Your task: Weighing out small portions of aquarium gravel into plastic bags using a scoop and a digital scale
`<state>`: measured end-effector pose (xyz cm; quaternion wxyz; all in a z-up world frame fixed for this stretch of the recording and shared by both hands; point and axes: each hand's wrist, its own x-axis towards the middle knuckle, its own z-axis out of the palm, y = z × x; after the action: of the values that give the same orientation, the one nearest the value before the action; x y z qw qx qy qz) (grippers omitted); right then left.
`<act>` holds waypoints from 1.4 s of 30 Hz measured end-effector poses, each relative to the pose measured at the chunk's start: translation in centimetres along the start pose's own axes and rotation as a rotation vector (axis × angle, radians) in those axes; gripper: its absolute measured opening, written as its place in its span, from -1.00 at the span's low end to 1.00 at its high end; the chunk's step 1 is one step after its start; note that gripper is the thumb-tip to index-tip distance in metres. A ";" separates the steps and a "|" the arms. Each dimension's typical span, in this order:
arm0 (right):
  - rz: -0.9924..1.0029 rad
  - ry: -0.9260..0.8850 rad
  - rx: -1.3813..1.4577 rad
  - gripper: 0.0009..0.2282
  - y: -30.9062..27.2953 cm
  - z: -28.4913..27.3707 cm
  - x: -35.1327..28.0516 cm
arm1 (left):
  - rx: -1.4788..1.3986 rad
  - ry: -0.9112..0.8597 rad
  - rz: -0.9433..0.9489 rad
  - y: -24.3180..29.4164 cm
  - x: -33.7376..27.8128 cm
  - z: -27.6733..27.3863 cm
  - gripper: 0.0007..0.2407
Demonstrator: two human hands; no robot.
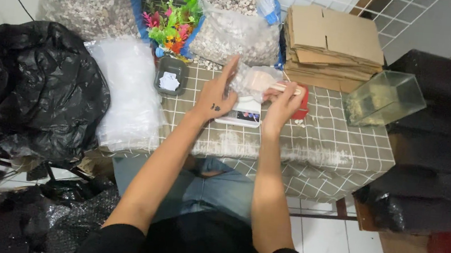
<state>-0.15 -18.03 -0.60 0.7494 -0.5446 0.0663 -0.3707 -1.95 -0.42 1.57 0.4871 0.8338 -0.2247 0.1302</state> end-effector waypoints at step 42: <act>-0.142 0.307 0.212 -0.81 -7.9 -6.5 7.7 | -0.104 0.554 -0.087 -2.7 1.8 0.3 -0.52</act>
<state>-1.71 -28.87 5.97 0.7556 -0.4028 0.1018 -0.5064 0.99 -0.02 0.13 0.5774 0.7491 -0.0533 0.3203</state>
